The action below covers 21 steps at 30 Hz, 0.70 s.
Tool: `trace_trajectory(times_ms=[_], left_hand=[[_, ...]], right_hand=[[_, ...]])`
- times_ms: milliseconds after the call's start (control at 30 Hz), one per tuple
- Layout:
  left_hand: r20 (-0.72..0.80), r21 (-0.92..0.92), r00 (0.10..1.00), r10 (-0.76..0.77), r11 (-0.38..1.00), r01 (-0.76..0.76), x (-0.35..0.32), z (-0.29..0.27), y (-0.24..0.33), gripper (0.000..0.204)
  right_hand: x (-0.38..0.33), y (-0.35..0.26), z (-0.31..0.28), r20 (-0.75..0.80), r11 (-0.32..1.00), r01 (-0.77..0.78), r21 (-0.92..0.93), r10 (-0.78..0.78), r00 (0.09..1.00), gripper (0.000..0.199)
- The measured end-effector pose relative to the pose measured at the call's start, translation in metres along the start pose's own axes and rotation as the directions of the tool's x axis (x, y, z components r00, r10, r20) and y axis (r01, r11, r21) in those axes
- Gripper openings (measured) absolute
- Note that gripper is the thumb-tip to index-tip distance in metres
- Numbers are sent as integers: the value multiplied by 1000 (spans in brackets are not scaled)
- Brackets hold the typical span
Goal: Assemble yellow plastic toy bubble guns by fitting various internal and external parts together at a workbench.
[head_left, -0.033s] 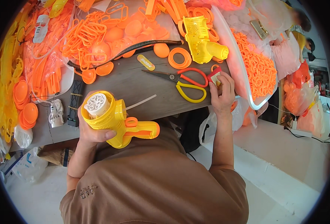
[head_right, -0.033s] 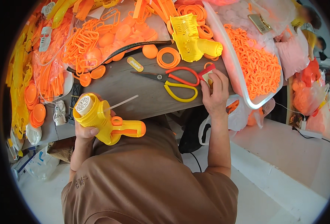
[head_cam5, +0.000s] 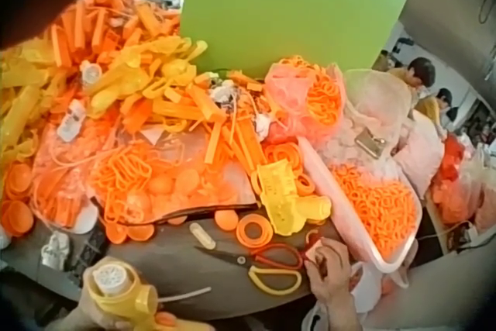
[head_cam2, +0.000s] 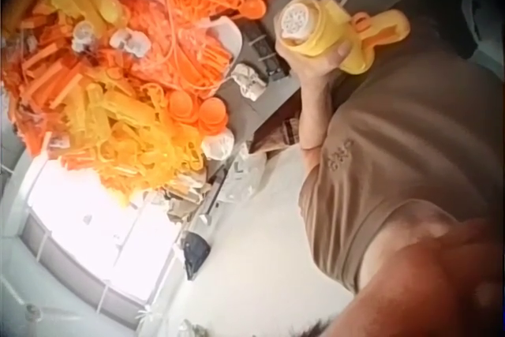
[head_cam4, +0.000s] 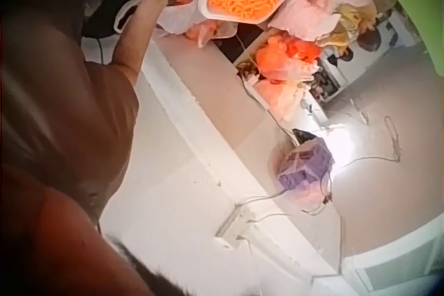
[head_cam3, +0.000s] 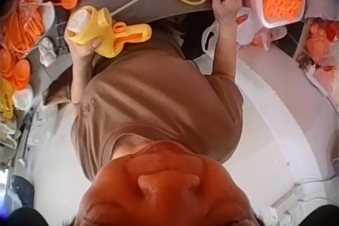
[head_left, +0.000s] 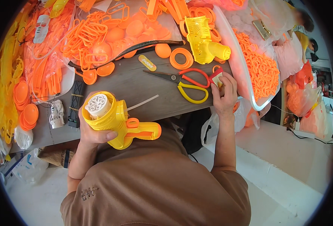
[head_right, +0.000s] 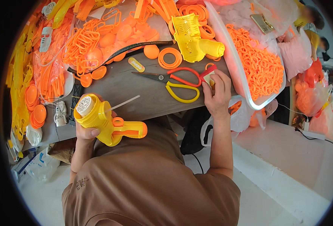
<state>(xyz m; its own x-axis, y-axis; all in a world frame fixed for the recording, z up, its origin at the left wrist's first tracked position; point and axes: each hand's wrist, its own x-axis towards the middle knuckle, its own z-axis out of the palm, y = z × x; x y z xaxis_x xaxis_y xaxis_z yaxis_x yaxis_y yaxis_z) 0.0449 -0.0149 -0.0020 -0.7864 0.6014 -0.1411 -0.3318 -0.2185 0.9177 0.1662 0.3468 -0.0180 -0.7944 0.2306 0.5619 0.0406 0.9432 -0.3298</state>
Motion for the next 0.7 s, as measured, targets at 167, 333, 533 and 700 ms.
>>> trace_trajectory(times_ms=[167, 333, 533, 700], left_hand=[[-3, 7, 1000, 1, 1000, -1, 1, 0, -1, 84], [-11, 17, 1000, -4, 1000, 4, 1, 2, 0, 84], [5, 78, 1000, 5, 997, -5, 0, -5, -3, 84], [8, 44, 1000, -7, 999, 7, -1, -1, 0, 84]], right_hand=[[8, 0, -11, 33, 995, 26, -101, -23, 999, 38], [10, -7, -9, 119, 989, -130, -76, 138, 983, 44], [0, 0, -4, -74, 995, -83, -50, 79, 994, 44], [-2, 1, 2, -133, 929, -85, -360, 39, 990, 34]])
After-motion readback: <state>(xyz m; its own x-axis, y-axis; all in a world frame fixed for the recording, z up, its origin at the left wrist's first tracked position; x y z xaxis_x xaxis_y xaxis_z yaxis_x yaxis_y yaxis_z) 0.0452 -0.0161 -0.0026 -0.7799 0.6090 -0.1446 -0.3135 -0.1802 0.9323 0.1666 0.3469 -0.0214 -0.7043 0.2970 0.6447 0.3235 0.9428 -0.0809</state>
